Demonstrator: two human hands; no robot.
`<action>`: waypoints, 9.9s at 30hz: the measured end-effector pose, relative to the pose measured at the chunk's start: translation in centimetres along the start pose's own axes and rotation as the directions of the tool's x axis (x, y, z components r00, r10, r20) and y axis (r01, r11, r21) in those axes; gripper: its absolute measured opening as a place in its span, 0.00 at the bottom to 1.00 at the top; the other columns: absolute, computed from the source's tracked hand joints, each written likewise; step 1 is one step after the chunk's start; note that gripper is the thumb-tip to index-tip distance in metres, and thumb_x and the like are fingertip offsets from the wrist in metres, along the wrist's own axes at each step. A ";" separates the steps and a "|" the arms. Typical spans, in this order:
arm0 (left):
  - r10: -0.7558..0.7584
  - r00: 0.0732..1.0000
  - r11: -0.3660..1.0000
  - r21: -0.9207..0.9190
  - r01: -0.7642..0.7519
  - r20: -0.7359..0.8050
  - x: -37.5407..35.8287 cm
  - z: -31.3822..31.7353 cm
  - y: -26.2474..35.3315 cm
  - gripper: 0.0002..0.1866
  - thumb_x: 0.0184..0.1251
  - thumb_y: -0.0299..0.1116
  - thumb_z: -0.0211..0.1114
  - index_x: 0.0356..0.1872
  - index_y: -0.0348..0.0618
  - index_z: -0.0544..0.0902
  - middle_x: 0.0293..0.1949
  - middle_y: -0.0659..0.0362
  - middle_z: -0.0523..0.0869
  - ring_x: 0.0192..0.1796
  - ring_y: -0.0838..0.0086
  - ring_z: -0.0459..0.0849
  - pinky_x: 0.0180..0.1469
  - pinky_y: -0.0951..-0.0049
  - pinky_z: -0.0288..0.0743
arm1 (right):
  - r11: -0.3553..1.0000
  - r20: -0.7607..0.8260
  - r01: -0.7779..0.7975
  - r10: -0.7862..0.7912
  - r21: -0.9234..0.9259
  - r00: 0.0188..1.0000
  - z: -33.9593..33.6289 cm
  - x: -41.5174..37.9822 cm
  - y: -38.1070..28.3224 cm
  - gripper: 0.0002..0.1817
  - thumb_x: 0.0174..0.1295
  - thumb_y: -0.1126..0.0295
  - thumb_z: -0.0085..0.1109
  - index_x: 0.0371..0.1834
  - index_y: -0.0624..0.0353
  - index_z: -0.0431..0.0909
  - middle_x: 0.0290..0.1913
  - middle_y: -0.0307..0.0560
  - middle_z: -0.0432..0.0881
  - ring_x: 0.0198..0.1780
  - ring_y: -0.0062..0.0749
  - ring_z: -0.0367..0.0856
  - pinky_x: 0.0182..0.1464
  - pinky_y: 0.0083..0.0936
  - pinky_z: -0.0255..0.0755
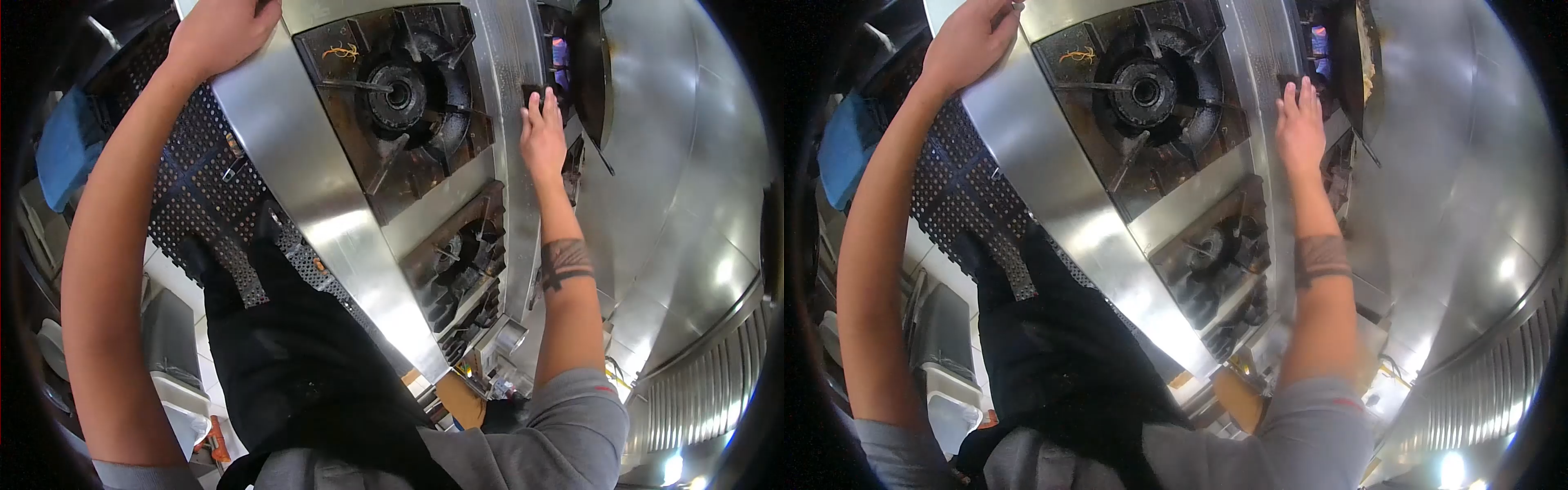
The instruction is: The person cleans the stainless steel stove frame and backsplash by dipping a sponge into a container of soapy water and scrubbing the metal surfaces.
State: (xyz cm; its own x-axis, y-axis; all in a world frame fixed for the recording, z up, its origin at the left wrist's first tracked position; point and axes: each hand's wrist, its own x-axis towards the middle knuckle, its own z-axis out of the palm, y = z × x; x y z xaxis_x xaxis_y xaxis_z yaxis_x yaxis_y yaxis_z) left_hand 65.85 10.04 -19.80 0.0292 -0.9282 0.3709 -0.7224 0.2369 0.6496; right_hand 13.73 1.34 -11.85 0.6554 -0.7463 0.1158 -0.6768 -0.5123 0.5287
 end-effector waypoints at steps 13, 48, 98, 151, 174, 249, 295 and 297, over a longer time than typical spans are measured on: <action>-0.019 1.000 1.000 -0.020 0.019 -0.005 0.4 -0.1 0.2 0.05 0.64 0.26 0.61 0.39 0.39 0.81 0.36 0.46 0.84 0.42 0.45 0.85 0.46 0.53 0.79 | 0.943 -0.001 -0.329 0.329 0.059 0.944 -0.3 2.2 -0.9 0.13 0.72 0.59 0.67 0.47 0.55 0.80 0.44 0.53 0.84 0.47 0.56 0.86 0.44 0.48 0.80; -0.028 1.000 0.999 -0.028 0.028 -0.012 0.3 0.0 0.7 0.05 0.63 0.26 0.60 0.38 0.39 0.81 0.37 0.47 0.84 0.42 0.47 0.85 0.45 0.54 0.79 | 0.914 0.205 -0.376 0.401 -0.153 0.893 3.2 20.5 -1.2 0.13 0.73 0.58 0.52 0.53 0.47 0.82 0.50 0.50 0.89 0.51 0.59 0.88 0.50 0.55 0.82; -0.019 0.998 0.999 0.048 0.022 -0.052 0.0 0.4 -0.3 0.05 0.66 0.29 0.60 0.36 0.40 0.81 0.38 0.47 0.84 0.45 0.45 0.85 0.48 0.50 0.79 | 0.699 0.673 0.692 -0.425 -0.180 0.605 -2.7 2.7 0.7 0.44 0.68 0.65 0.51 0.89 0.57 0.52 0.90 0.42 0.53 0.90 0.34 0.46 0.90 0.44 0.36; 0.016 0.999 0.996 0.087 -0.014 -0.032 0.3 0.0 -0.4 0.05 0.66 0.29 0.60 0.38 0.41 0.82 0.40 0.47 0.84 0.45 0.44 0.85 0.48 0.49 0.80 | 0.816 0.169 0.349 -0.305 -0.461 0.937 2.7 19.1 -3.5 0.34 0.71 0.66 0.50 0.83 0.55 0.64 0.87 0.43 0.60 0.89 0.35 0.51 0.86 0.62 0.40; 0.023 0.995 0.973 0.226 -0.044 0.094 0.7 1.7 -2.9 0.15 0.75 0.38 0.62 0.57 0.46 0.85 0.49 0.48 0.88 0.51 0.52 0.88 0.56 0.58 0.80 | 0.722 0.451 -0.669 0.546 0.173 0.706 -3.5 -11.1 -13.4 0.13 0.67 0.69 0.56 0.50 0.65 0.81 0.51 0.64 0.88 0.49 0.53 0.91 0.48 0.47 0.88; -0.706 0.655 0.612 0.233 0.756 -0.269 -28.5 16.6 32.6 0.47 0.80 0.58 0.58 0.83 0.31 0.54 0.79 0.21 0.52 0.80 0.28 0.58 0.80 0.42 0.58 | 0.869 0.460 0.480 -0.477 0.120 0.749 -3.6 -43.4 10.8 0.31 0.67 0.69 0.51 0.76 0.51 0.76 0.85 0.38 0.66 0.88 0.34 0.55 0.88 0.60 0.41; -0.587 0.722 0.624 0.363 0.692 -0.367 -39.1 23.0 38.6 0.56 0.76 0.73 0.47 0.77 0.18 0.61 0.81 0.24 0.57 0.82 0.34 0.60 0.81 0.45 0.60 | 0.897 0.165 0.349 -0.401 0.273 0.901 -0.4 -57.9 14.7 0.33 0.56 0.73 0.62 0.71 0.55 0.79 0.78 0.41 0.75 0.86 0.40 0.58 0.86 0.57 0.50; -0.549 0.729 0.651 0.337 0.680 -0.410 -39.4 23.3 38.8 0.53 0.77 0.72 0.47 0.72 0.19 0.68 0.74 0.24 0.66 0.77 0.31 0.67 0.78 0.43 0.63 | 0.810 0.228 0.546 -0.585 0.216 0.778 -3.8 -66.9 16.8 0.36 0.56 0.72 0.63 0.74 0.51 0.78 0.79 0.39 0.74 0.86 0.40 0.57 0.87 0.57 0.47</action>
State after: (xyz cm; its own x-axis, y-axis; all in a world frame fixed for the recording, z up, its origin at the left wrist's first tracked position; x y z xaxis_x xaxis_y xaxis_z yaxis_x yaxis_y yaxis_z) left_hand 20.58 49.13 -24.62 0.7008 -0.6887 0.1858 -0.6835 -0.5738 0.4511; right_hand -40.26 44.26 -7.50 0.8295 -0.3780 -0.4111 -0.2628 -0.9137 0.3100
